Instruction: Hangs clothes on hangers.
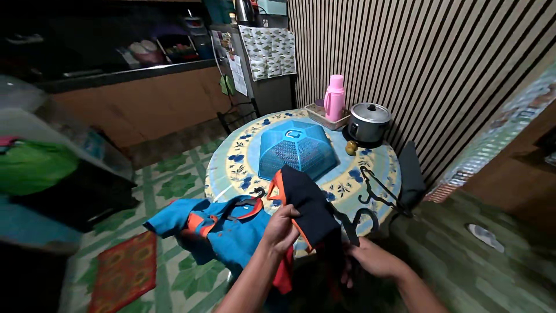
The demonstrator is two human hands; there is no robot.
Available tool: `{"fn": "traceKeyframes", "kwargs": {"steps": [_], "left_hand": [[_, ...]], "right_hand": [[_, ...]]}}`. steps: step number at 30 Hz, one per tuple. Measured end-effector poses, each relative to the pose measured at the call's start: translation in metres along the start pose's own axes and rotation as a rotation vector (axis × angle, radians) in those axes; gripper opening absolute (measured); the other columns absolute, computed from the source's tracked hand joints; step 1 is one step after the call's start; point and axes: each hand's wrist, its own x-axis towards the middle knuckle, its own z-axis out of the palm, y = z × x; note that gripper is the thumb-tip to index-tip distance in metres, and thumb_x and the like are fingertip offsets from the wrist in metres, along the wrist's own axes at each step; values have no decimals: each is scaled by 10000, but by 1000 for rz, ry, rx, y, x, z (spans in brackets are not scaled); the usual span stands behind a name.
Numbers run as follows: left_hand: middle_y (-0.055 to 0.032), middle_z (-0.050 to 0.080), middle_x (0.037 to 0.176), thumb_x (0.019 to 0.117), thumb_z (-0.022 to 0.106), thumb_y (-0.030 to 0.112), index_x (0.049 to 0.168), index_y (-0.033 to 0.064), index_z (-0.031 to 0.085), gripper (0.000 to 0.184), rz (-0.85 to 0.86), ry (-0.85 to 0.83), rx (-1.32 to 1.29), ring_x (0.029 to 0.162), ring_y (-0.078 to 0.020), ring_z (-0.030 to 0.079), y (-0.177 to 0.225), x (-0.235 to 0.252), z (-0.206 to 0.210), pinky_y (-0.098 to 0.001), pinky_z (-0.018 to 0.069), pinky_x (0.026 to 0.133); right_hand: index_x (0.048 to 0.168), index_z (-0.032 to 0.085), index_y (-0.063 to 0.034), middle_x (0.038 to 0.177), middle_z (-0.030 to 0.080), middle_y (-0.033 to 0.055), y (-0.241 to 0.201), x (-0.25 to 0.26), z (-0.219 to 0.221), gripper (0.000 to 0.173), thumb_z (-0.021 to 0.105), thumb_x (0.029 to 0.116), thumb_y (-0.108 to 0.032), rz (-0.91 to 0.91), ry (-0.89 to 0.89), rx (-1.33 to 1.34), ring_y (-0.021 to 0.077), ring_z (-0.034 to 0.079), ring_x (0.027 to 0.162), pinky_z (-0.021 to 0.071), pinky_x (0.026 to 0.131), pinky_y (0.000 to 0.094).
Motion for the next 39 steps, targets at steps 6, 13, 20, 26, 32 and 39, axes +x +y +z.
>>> {"fn": "traceKeyframes", "kwargs": {"steps": [6, 13, 20, 26, 32, 39], "left_hand": [[-122, 746, 914, 926, 371, -43, 963, 54, 618, 269, -62, -179, -191, 844, -189, 747, -9, -20, 5, -364, 637, 759], [-130, 741, 1104, 1103, 336, 311, 1137, 94, 686, 413, -205, -377, -345, 1055, -231, 722, -40, -36, 2, -430, 593, 937], [-124, 754, 1069, 1067, 418, 388, 1098, 120, 720, 404, -169, -234, -467, 1007, -246, 737, -72, -30, -48, -450, 611, 882], [-115, 714, 963, 1053, 349, 154, 1123, 93, 552, 223, -497, 59, -116, 873, -243, 718, -127, -28, -73, -420, 603, 760], [-239, 441, 1507, 1043, 557, 241, 1576, 6, 254, 656, -34, 129, 710, 1331, -312, 494, -74, 12, -70, -497, 445, 1068], [-123, 707, 951, 988, 551, 596, 1062, 73, 713, 553, 0, -151, 1438, 936, -282, 683, -12, 44, 0, -586, 515, 865]], "right_hand": [[1006, 633, -23, 670, 519, -36, -12, -8, -4, 259, 447, 1074, -190, -154, 558, 42, 51, 510, 558, 475, 550, 241], [1129, 571, 0, 625, 460, -39, -45, -2, -8, 265, 400, 1122, -202, -242, 636, 200, 46, 456, 448, 458, 439, 209], [1093, 577, -29, 611, 456, -48, -73, -30, -14, 255, 383, 1127, -190, -280, 645, 244, 28, 420, 410, 434, 395, 185], [1183, 605, -56, 724, 508, -9, -91, -35, -14, 333, 361, 1130, -277, -201, 485, -207, 77, 480, 518, 450, 489, 248], [1159, 625, -56, 724, 508, 23, -96, -37, -24, 331, 397, 1119, -292, -259, 370, -483, 115, 496, 558, 459, 537, 306], [1123, 629, -41, 723, 508, 45, -96, -27, -12, 349, 391, 1118, -296, -283, 401, -634, 164, 515, 635, 463, 623, 370]]}}
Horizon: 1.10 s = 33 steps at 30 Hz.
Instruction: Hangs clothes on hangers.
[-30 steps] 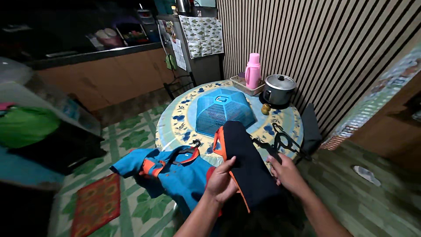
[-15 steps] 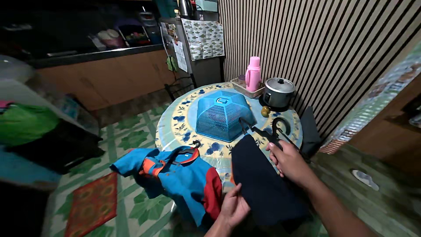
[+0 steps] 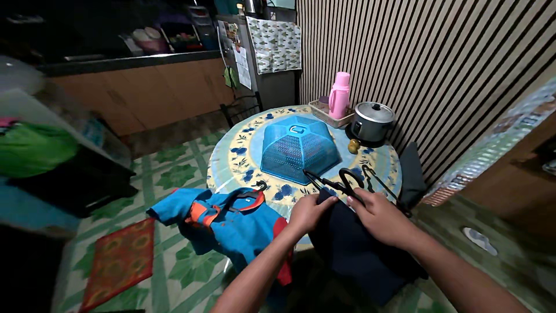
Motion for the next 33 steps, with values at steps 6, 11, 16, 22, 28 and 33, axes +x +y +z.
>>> {"fn": "traceKeyframes", "kwargs": {"steps": [6, 11, 16, 22, 28, 33], "left_hand": [[-25, 736, 898, 1092, 452, 196, 1146, -9, 619, 270, 228, 246, -789, 831, -91, 720, -2, -13, 1, -313, 617, 807], [-7, 741, 957, 1014, 580, 195, 1130, 19, 649, 222, 144, 20, -659, 896, -80, 710, -57, -10, -9, -309, 597, 858], [-34, 748, 951, 942, 654, 129, 1135, -2, 620, 235, 162, 106, -742, 890, -113, 726, -46, -6, -15, -332, 615, 847], [1, 757, 870, 900, 719, 90, 1029, 31, 683, 146, 195, 150, -563, 804, -89, 733, -35, -13, -50, -303, 628, 782], [43, 763, 860, 766, 785, 81, 972, 99, 710, 220, 276, 90, -597, 806, -60, 727, -54, -24, -73, -280, 624, 772], [0, 712, 1129, 683, 898, 235, 1292, 33, 573, 719, 282, 218, -450, 1027, -79, 694, -65, -23, -75, -298, 600, 896]], "right_hand": [[1174, 633, -18, 926, 629, 107, 8, -5, -10, 387, 346, 1125, -274, 24, 15, 25, 185, 603, 810, 506, 767, 393], [1123, 650, -61, 729, 515, -11, 15, -7, -24, 345, 382, 1114, -278, -53, -9, 202, 63, 469, 552, 438, 525, 253], [1124, 644, -39, 728, 526, 30, 11, 5, -22, 346, 429, 1111, -310, -167, -79, 73, 112, 499, 598, 459, 584, 308], [1091, 663, -77, 724, 504, -31, 15, 18, -32, 342, 446, 1101, -342, -224, 32, 86, 33, 464, 593, 422, 570, 228], [1094, 676, -97, 746, 538, -47, 11, 24, -43, 345, 448, 1099, -356, -240, 81, 85, 4, 466, 601, 427, 582, 212], [1078, 677, -90, 717, 504, -69, 6, 28, -39, 308, 473, 1095, -320, -330, 77, 131, -23, 436, 590, 394, 568, 168]]}}
